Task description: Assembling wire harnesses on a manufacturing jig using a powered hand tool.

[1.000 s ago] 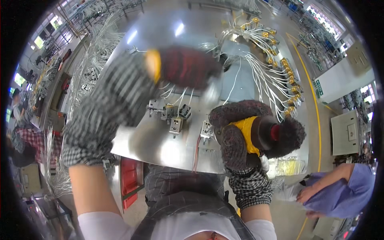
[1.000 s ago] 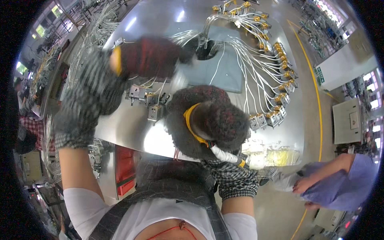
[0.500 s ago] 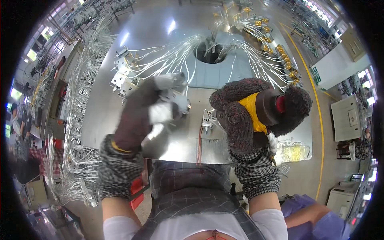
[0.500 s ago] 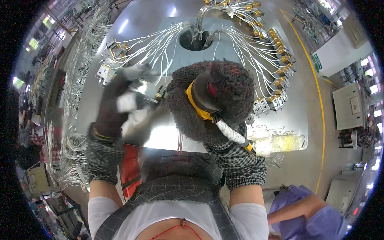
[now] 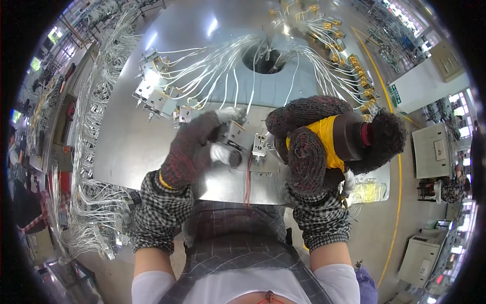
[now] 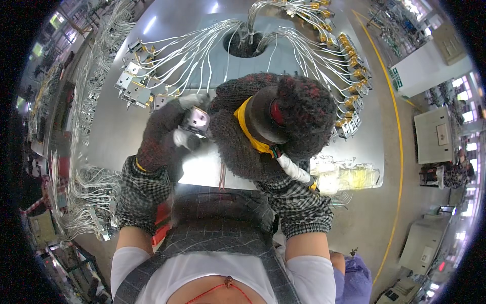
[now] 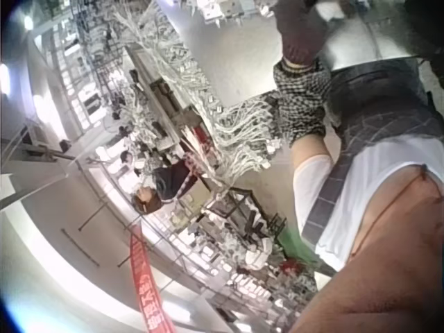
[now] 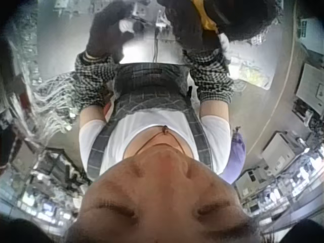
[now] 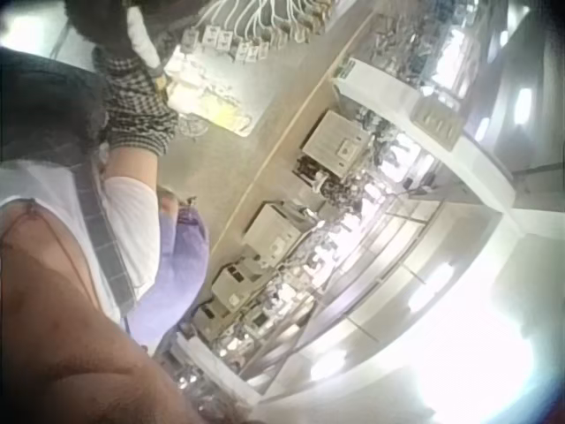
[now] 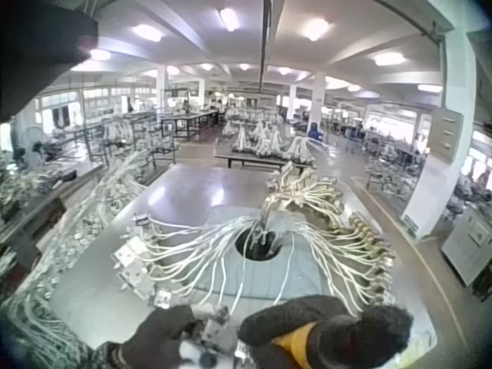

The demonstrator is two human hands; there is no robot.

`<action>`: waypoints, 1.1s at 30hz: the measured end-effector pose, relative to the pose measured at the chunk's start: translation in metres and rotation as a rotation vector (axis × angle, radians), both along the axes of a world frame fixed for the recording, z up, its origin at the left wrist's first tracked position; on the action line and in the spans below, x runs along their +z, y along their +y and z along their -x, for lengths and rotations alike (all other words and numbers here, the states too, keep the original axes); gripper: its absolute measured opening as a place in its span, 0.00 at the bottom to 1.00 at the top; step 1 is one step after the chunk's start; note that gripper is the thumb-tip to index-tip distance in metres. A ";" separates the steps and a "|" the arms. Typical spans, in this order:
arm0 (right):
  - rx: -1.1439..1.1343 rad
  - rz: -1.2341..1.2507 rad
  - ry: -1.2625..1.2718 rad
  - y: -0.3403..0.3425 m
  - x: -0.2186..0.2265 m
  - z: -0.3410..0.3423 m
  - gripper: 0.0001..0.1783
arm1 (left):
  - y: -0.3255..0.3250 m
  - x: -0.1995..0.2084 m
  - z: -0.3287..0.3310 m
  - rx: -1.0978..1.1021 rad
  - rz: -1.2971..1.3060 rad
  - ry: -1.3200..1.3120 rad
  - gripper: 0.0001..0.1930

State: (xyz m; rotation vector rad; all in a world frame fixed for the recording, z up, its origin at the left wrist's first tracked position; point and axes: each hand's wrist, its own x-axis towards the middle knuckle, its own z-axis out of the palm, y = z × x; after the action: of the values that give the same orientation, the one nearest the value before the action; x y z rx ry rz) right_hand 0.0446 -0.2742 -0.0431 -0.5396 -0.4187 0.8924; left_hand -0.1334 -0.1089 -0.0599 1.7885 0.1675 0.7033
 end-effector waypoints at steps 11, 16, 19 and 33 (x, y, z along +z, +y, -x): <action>-0.251 0.646 -0.126 0.020 0.075 0.040 0.32 | -0.017 -0.002 -0.003 0.138 -0.515 0.150 0.30; -0.073 -0.191 0.438 0.002 0.008 -0.002 0.30 | -0.018 -0.009 -0.012 0.063 -0.483 0.120 0.30; -0.188 -0.010 -0.402 0.006 0.014 0.005 0.30 | -0.023 0.002 -0.007 0.080 -0.556 0.257 0.29; 0.096 -0.228 -0.332 0.003 0.004 -0.054 0.32 | -0.032 0.011 -0.034 0.076 -0.279 0.212 0.35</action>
State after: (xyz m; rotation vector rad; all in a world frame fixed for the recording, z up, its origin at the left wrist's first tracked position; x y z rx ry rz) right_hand 0.0988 -0.2714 -0.0388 -0.4600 -0.8432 0.8353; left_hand -0.0995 -0.1411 -0.0490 2.1342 0.2923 0.6119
